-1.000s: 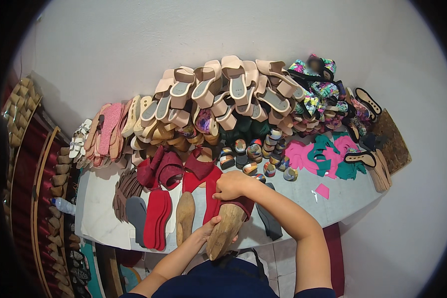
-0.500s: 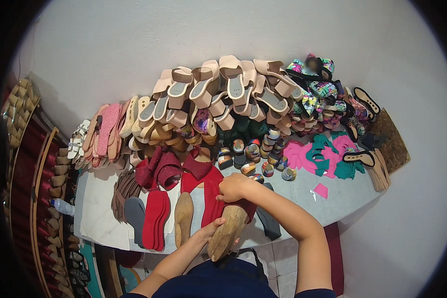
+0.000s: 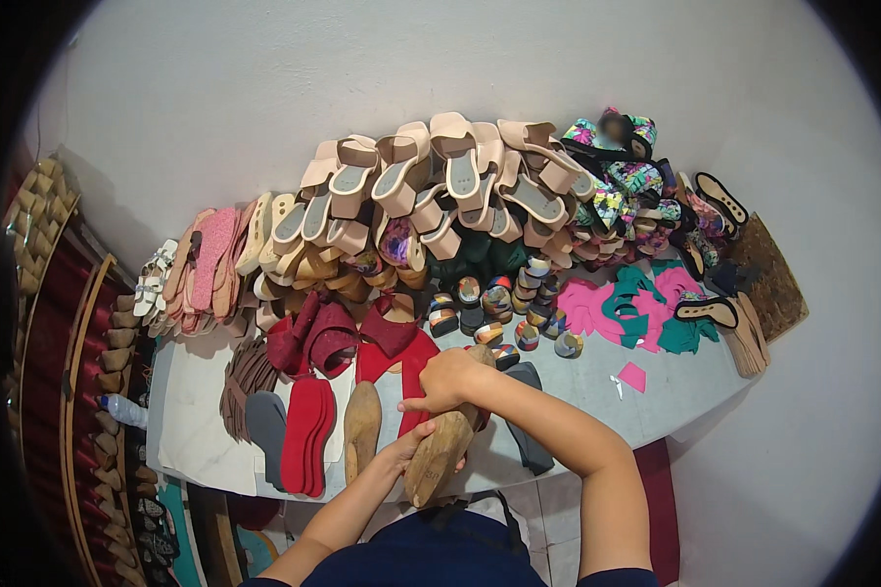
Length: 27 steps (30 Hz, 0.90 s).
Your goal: Assemble different components of sandals like soles and uppers.
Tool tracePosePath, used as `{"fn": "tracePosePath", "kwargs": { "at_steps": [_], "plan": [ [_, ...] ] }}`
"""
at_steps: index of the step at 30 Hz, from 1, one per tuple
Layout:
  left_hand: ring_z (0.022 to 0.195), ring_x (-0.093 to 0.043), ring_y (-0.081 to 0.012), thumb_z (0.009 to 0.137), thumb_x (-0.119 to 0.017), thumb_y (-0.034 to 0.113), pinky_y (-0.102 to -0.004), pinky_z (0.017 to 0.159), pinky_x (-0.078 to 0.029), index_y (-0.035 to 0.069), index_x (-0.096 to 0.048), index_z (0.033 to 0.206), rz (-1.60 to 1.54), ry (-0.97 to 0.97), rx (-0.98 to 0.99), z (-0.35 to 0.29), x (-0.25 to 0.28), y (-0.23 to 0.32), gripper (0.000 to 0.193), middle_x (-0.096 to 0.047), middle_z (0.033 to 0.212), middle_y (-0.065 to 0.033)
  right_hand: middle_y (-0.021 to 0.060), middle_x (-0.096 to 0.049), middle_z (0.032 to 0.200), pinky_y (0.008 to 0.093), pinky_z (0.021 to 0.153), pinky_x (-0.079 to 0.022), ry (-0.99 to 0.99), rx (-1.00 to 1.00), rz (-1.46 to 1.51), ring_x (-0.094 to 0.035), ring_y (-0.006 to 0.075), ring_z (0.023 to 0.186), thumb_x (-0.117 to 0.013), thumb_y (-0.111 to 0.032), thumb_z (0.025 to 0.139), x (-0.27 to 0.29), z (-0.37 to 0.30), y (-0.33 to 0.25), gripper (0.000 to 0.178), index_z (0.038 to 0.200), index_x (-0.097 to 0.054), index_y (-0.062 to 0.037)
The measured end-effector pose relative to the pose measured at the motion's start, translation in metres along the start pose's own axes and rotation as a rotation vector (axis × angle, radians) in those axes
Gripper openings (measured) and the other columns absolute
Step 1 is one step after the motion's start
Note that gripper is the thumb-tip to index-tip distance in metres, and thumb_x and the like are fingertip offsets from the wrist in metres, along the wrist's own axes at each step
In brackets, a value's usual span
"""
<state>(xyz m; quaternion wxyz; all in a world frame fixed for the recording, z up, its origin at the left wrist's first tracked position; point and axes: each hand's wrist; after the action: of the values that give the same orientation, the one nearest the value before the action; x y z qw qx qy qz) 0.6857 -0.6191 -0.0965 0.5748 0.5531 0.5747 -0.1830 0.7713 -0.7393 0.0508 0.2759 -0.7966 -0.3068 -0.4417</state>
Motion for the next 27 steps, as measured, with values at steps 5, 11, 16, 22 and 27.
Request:
{"fn": "tracePosePath", "kwargs": {
  "at_steps": [5, 11, 16, 22, 27],
  "plan": [
    [0.079, -0.059, -0.0303, 0.07, -0.061, 0.047, -0.04, 0.069, -0.051, 0.002, -0.037, 0.115, -0.06, -0.023, 0.049, -0.002, 0.007, -0.001, 0.068, -0.054, 0.091, -0.0193, 0.016, -0.061, 0.073, 0.0382, 0.066, -0.046, 0.008, -0.152, 0.0, -0.06, 0.0291, 0.073, -0.03, -0.069, 0.072, 0.009, 0.001, 0.0, 0.075, 0.071, -0.065, -0.0022],
    [0.079, -0.059, -0.0302, 0.07, -0.063, 0.043, -0.0398, 0.068, -0.051, 0.0, -0.029, 0.118, 0.057, -0.021, -0.019, -0.008, -0.007, -0.002, 0.073, -0.051, 0.096, -0.0177, 0.0162, -0.061, 0.072, 0.0394, 0.066, -0.046, 0.007, -0.123, 0.064, -0.059, 0.0307, 0.071, -0.035, -0.062, 0.076, 0.0, 0.005, 0.009, 0.067, 0.07, -0.064, -0.0019],
    [0.078, -0.058, -0.0295, 0.06, -0.068, 0.05, -0.0349, 0.068, -0.05, -0.003, -0.038, 0.115, 0.044, -0.002, -0.009, -0.016, -0.005, -0.001, 0.082, -0.054, 0.092, -0.0198, 0.015, -0.059, 0.067, 0.0387, 0.06, -0.045, 0.369, 0.161, 0.203, -0.057, 0.0308, 0.065, -0.044, -0.048, 0.08, -0.011, 0.002, 0.038, 0.051, 0.066, -0.063, -0.0036],
    [0.08, -0.057, -0.0293, 0.059, -0.066, 0.055, -0.0353, 0.069, -0.049, -0.002, -0.039, 0.115, -0.04, -0.119, 0.037, -0.016, 0.002, -0.003, 0.084, -0.054, 0.091, -0.0194, 0.0153, -0.052, 0.05, 0.0389, 0.061, -0.044, 0.529, 0.122, 0.147, -0.055, 0.0303, 0.059, -0.041, -0.05, 0.081, -0.011, 0.001, 0.034, 0.06, 0.051, -0.058, -0.0003],
    [0.078, -0.057, -0.029, 0.059, -0.064, 0.057, -0.0343, 0.067, -0.048, -0.002, -0.04, 0.114, -0.008, -0.109, 0.025, -0.011, 0.002, -0.008, 0.085, -0.054, 0.09, -0.0184, 0.0126, -0.051, 0.046, 0.0397, 0.08, -0.043, 0.663, 0.186, -0.029, -0.056, 0.0325, 0.06, -0.034, -0.049, 0.084, -0.011, -0.001, 0.035, 0.063, 0.049, -0.057, -0.0025]
  ]
}}
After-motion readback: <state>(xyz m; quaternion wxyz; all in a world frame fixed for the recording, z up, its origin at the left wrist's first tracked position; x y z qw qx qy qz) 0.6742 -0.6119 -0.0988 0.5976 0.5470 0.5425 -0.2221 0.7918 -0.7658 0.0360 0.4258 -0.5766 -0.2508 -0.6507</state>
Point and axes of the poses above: each hand's wrist, its own z-axis towards the middle knuckle, its own x-axis out of the back of the hand, y = z × x
